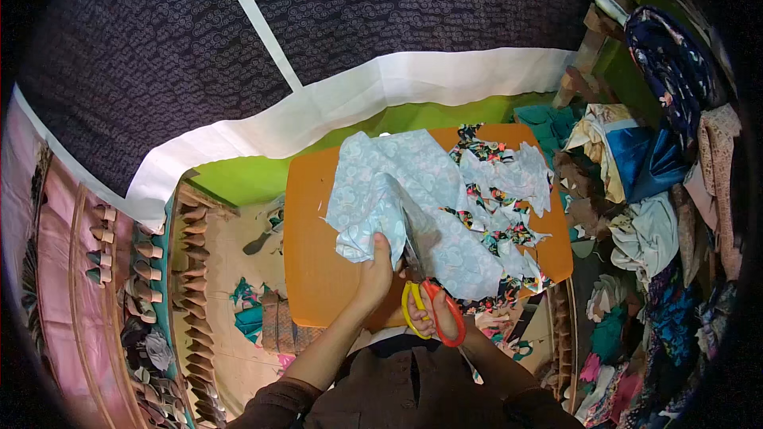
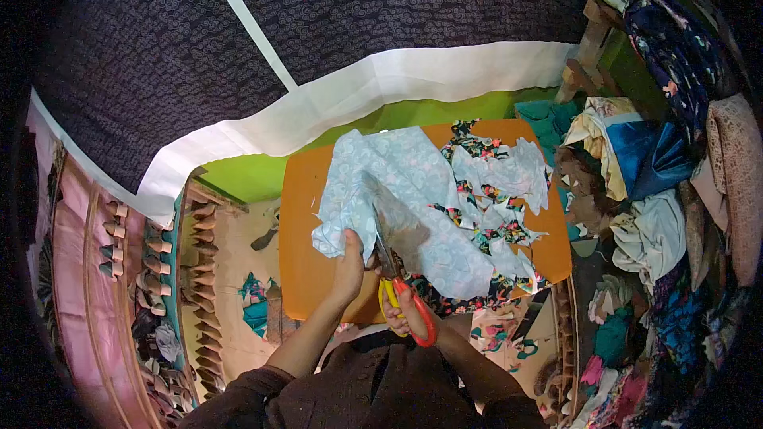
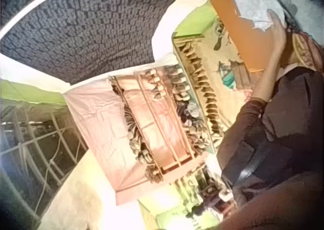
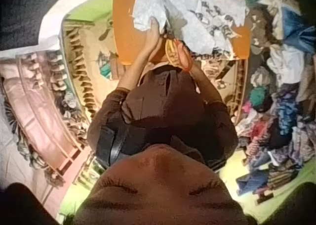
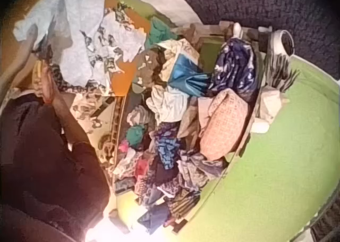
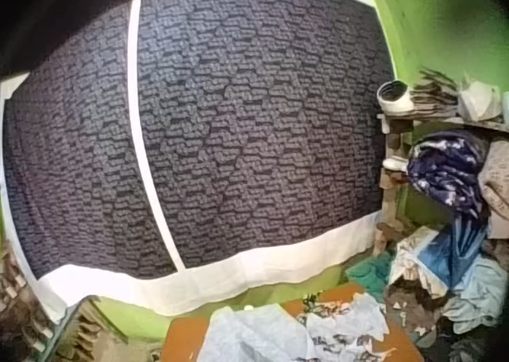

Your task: The recorder is cutting patterned fabric into specific shapes using a pair of scissors at a workbench.

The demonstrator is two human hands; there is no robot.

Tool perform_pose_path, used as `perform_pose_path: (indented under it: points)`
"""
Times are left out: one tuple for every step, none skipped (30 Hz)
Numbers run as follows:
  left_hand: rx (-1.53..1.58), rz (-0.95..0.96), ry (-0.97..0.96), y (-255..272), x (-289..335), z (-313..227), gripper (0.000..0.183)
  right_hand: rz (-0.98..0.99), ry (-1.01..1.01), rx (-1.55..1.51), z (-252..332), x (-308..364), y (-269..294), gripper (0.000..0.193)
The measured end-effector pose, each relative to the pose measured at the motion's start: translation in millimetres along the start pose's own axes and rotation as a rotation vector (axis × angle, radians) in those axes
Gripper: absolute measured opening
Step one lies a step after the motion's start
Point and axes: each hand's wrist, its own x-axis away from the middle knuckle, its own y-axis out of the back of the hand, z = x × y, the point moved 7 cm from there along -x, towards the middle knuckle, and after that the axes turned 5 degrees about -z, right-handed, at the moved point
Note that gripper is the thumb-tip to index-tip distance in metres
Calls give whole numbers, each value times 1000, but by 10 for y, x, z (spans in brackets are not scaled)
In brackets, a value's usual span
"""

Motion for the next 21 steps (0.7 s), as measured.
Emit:
perform_pose_path:
  points:
    - [1,4,2,-26,18,-51,55,-11,9,26,23,23,6,61]
    - [-29,12,11,-52,51,-117,54,-22,17,52,37,39,18,59]
    - [-59,19,20,-76,75,-172,53,-25,18,51,41,47,33,59]
    - [-59,19,19,-71,83,-197,53,-24,24,54,45,53,37,58]
    - [-36,95,30,-110,94,-210,52,-22,31,57,50,59,41,57]
    - [-14,171,42,-160,111,-225,50,-23,32,57,58,71,41,57]
    - [-14,169,41,-161,124,-258,50,-41,42,82,74,85,39,57]
    - [41,177,28,-173,138,-310,50,-59,52,108,93,100,41,57]
    - [95,185,15,-184,151,-351,50,-58,52,109,107,115,35,57]
    - [96,185,14,-184,163,-370,50,-61,58,142,122,136,30,58]
    - [102,181,-9,-178,174,-402,49,-63,64,175,133,154,29,59]
    - [108,177,-33,-174,183,-429,48,-63,66,177,133,162,43,59]
    - [109,177,-31,-178,188,-412,48,-37,54,134,112,152,64,60]
    - [90,203,-49,-203,201,-401,47,-11,43,92,88,139,80,62]
    - [72,228,-67,-223,213,-396,46,-11,41,92,66,120,108,62]
    - [73,230,-68,-228,225,-403,46,-1,56,72,54,111,128,63]
    - [82,266,-71,-251,248,-425,43,10,70,51,51,113,134,64]
    - [90,301,-74,-275,271,-441,41,9,71,52,55,129,124,64]
    - [86,302,-79,-271,281,-454,40,9,82,48,81,147,94,64]
    - [87,299,-81,-268,291,-473,40,9,92,44,99,166,70,64]
    - [93,302,-91,-272,306,-505,40,11,90,46,98,185,56,64]
